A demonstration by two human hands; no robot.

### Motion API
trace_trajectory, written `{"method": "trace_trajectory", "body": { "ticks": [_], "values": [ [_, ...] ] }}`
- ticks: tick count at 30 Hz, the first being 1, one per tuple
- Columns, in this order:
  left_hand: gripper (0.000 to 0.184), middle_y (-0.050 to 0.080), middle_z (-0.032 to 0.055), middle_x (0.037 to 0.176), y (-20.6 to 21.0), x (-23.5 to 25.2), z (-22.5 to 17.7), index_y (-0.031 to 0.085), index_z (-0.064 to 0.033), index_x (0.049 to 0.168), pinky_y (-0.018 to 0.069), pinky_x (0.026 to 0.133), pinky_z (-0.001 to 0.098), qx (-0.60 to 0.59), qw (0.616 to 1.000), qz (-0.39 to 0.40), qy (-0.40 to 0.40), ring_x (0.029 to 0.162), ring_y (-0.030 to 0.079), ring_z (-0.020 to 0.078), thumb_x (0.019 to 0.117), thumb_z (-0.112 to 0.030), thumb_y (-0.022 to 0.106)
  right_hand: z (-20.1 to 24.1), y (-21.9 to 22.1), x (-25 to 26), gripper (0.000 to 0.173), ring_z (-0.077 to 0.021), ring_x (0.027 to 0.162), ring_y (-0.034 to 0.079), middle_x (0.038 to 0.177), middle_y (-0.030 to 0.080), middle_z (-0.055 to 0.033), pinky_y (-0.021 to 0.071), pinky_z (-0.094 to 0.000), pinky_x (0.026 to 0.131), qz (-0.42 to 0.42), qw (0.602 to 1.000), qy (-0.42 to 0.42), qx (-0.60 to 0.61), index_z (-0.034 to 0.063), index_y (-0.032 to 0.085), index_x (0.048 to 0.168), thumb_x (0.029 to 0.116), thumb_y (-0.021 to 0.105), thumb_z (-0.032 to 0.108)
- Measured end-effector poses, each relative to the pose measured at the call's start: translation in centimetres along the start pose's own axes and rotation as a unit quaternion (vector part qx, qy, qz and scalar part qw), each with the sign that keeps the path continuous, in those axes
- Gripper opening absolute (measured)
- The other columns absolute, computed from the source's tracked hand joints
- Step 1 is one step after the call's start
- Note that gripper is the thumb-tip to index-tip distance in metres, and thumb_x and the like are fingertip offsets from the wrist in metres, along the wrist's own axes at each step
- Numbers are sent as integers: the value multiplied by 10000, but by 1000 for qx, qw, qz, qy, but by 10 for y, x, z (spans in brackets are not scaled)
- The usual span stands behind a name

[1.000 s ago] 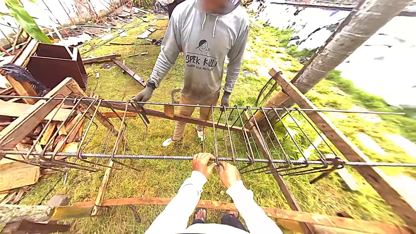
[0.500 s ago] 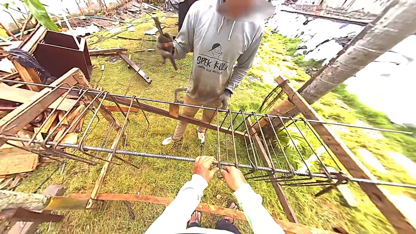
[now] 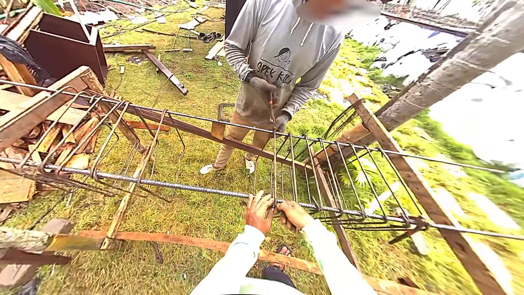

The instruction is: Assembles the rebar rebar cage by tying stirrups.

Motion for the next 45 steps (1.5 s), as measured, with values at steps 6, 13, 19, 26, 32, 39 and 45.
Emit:
{"method": "trace_trajectory", "body": {
  "ticks": [6,13,19,26,32,39,45],
  "values": [
    [518,658,87,1389,5,-9,-3,731,-78,1252,349,1159,645,-9,1000,1,-20,1372,539,381,798,-311,821,15,-4,-1,405,-110,594,547,776,614,-26,489,-301,580,60,984,-52,-162,69,696,1131,1105,440,381],
    [285,721,101,1271,8,-9,-7,772,-69,1121,395,1125,632,-21,994,-102,-40,1291,603,398,884,-122,623,45,22,-18,487,-376,1200,641,1222,684,-221,483,-600,1025,-8,915,-9,-402,26,692,1172,1073,444,433],
    [255,717,91,1280,8,-7,-2,780,-74,1103,378,1161,598,-70,989,-99,-81,1319,587,363,933,-245,694,30,-25,4,352,-107,543,548,755,615,-25,501,-299,532,6,992,-53,-112,46,659,1086,1070,537,376],
    [266,676,104,1303,-5,-9,-8,801,-189,1095,407,1080,617,-22,985,-62,-161,1341,531,379,959,-289,595,30,-18,22,328,-146,607,646,840,681,-58,578,-331,593,2,993,-7,-119,35,639,1122,1045,605,352],
    [282,731,33,1221,-4,-10,-12,785,-181,1189,470,983,529,-54,967,-13,-250,1184,625,295,990,-222,590,24,-19,23,334,-154,582,660,776,686,-55,593,-331,572,29,999,24,-34,19,650,1079,1099,494,314],
    [228,745,131,1147,-1,-15,10,772,-19,1121,488,1070,389,-250,919,-14,-306,1156,658,244,969,-105,625,36,-6,21,447,-124,536,636,693,666,-32,562,-304,532,26,990,49,-128,35,677,966,1062,542,450],
    [271,732,131,1203,2,-12,15,747,-25,1191,483,1095,367,-279,920,36,-273,1189,663,205,1005,-96,564,34,-5,26,335,-125,567,648,753,682,-31,573,-295,545,92,992,40,-81,27,654,1050,1084,535,338]
  ]
}}
Point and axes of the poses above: each hand's wrist, its own x-axis towards the middle knuckle, its own y-axis out of the palm, z = x × y, the point moved 9 cm from there along x, towards the middle knuckle
